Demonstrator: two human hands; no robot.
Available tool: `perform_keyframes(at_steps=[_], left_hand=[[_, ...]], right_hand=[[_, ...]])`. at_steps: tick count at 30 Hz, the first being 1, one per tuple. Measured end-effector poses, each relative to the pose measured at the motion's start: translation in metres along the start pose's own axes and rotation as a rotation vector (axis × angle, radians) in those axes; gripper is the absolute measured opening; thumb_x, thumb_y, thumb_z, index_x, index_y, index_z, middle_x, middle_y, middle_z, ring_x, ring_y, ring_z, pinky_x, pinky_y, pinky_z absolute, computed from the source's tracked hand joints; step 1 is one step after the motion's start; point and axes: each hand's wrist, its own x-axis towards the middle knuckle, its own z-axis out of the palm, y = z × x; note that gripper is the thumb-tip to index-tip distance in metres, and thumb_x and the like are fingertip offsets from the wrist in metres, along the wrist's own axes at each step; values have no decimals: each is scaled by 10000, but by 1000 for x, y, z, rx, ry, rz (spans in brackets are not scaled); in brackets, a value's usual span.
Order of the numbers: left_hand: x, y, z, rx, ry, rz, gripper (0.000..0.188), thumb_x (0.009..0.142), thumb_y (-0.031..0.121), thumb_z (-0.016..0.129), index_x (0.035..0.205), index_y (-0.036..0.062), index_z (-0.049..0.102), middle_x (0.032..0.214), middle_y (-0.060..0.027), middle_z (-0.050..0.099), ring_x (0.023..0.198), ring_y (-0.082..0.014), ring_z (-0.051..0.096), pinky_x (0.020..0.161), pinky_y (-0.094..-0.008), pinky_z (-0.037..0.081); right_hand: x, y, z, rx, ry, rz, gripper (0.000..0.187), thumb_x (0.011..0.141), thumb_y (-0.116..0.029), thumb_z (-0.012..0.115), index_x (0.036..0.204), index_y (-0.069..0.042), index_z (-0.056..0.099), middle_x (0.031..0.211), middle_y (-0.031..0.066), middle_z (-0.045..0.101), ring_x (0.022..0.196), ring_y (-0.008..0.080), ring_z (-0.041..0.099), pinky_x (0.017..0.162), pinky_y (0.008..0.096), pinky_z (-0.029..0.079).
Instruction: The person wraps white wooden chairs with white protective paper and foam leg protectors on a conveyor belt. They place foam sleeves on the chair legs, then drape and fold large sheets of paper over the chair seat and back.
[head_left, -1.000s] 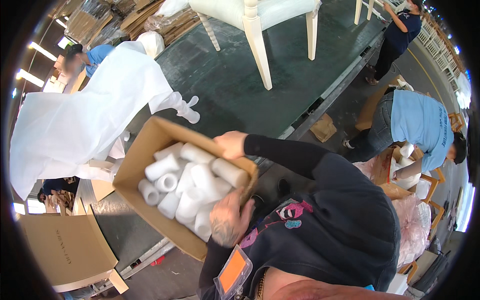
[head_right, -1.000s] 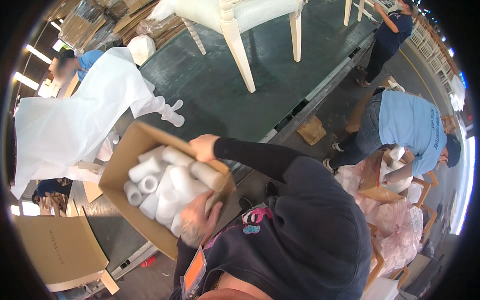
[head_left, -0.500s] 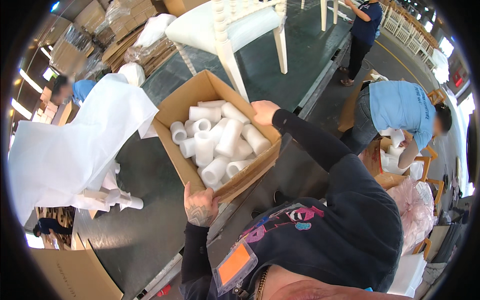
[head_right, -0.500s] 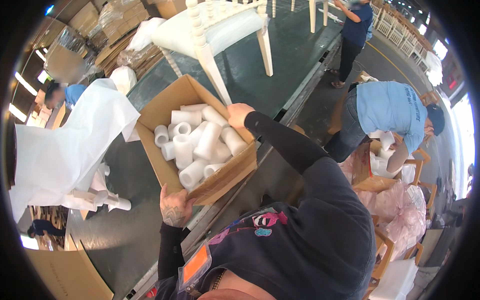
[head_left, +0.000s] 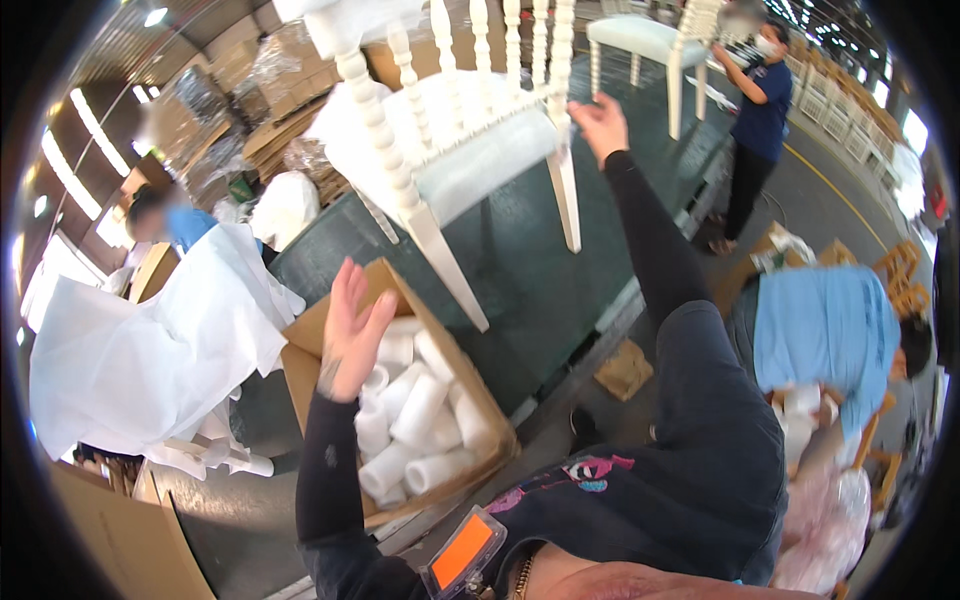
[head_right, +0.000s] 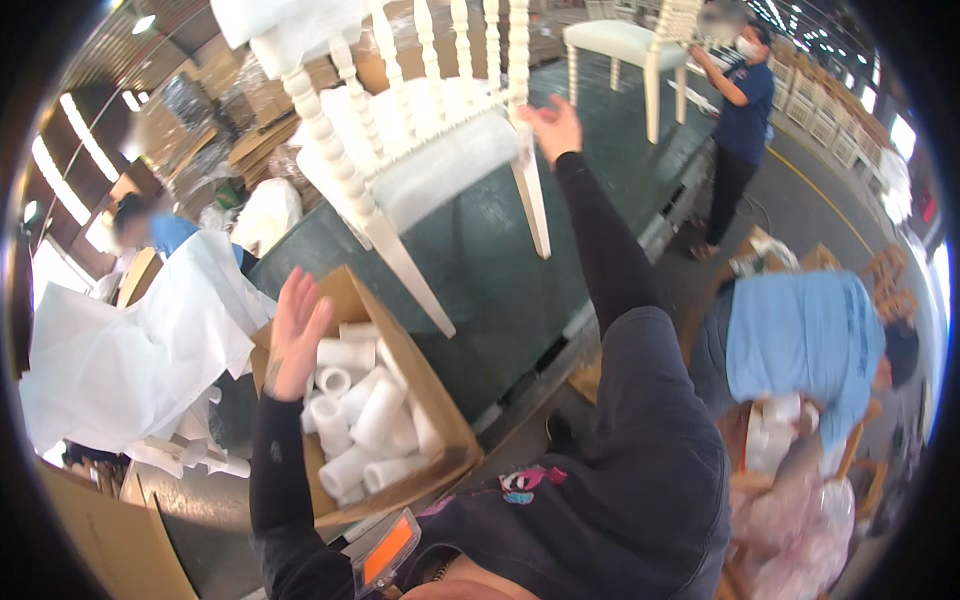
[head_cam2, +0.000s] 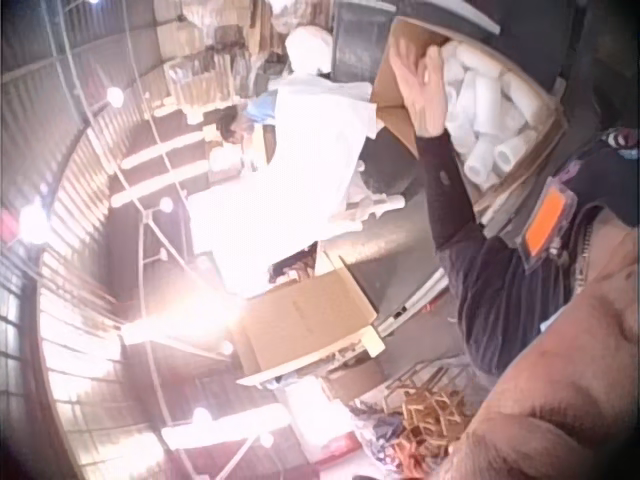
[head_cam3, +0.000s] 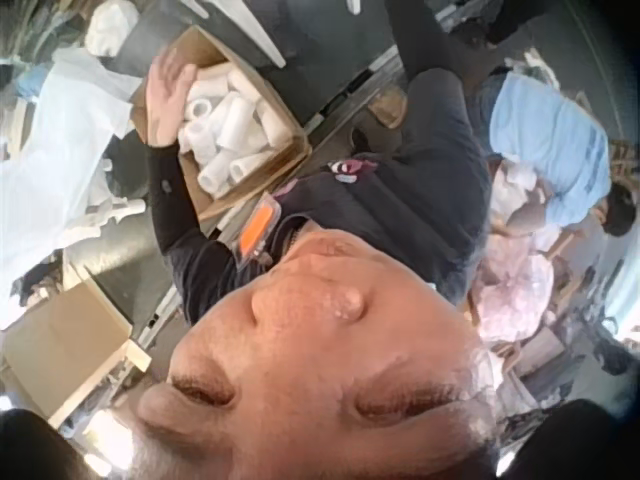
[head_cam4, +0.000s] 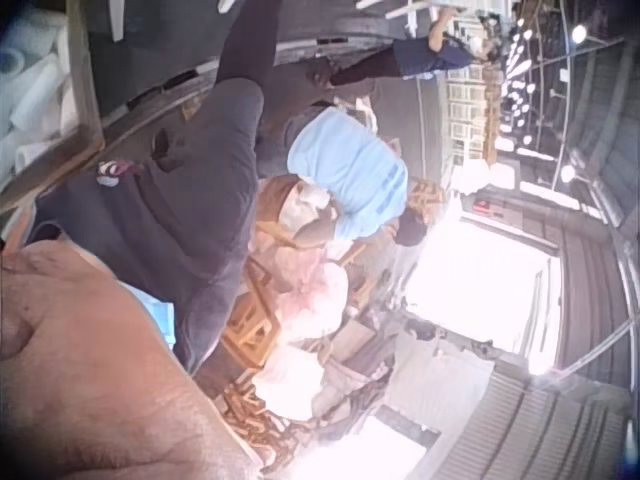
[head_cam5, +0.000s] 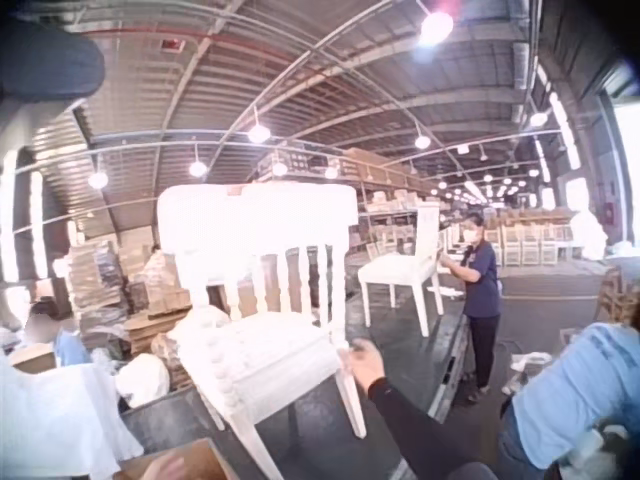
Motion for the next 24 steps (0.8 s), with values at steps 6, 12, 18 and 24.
perform_keyframes(at_steps=[6, 12, 18, 24], left_hand=[[166, -22, 89, 310, 597, 145, 1088, 823, 435, 760, 1493, -87, 80, 1522, -275, 232, 1412, -341, 283, 1144, -415, 251], [222, -46, 124, 39, 844, 264, 920, 828, 403, 764, 1418, -59, 230, 1365, -206, 410, 1286, -289, 402, 1092, -388, 302], [353, -118, 89, -44, 661, 329, 609, 1004, 427, 497, 1369, -34, 340, 1184, -202, 560, 1096, -277, 539, 965, -354, 403], [479, -110, -1, 535, 694, -126, 832, 908, 644, 407, 1535, 124, 239, 1490, -286, 354, 1368, -462, 347, 1137, -530, 246]], right_hand=[[138, 43, 33, 346, -487, 127, 827, 827, -496, 752, 1411, -23, 408, 1269, 112, 590, 1190, 216, 541, 985, 327, 417], [137, 64, 51, 418, -463, 46, 303, 949, -295, 643, 756, -62, 632, 680, 15, 608, 658, 95, 562, 625, 263, 425], [99, 62, 7, 335, -502, -166, 267, 984, -196, 573, 778, -27, 565, 725, 55, 617, 678, 152, 622, 718, 335, 547], [55, 39, 187, 341, -190, -356, 337, 855, -234, 752, 1053, 8, 626, 847, 117, 716, 738, 216, 696, 672, 348, 537]])
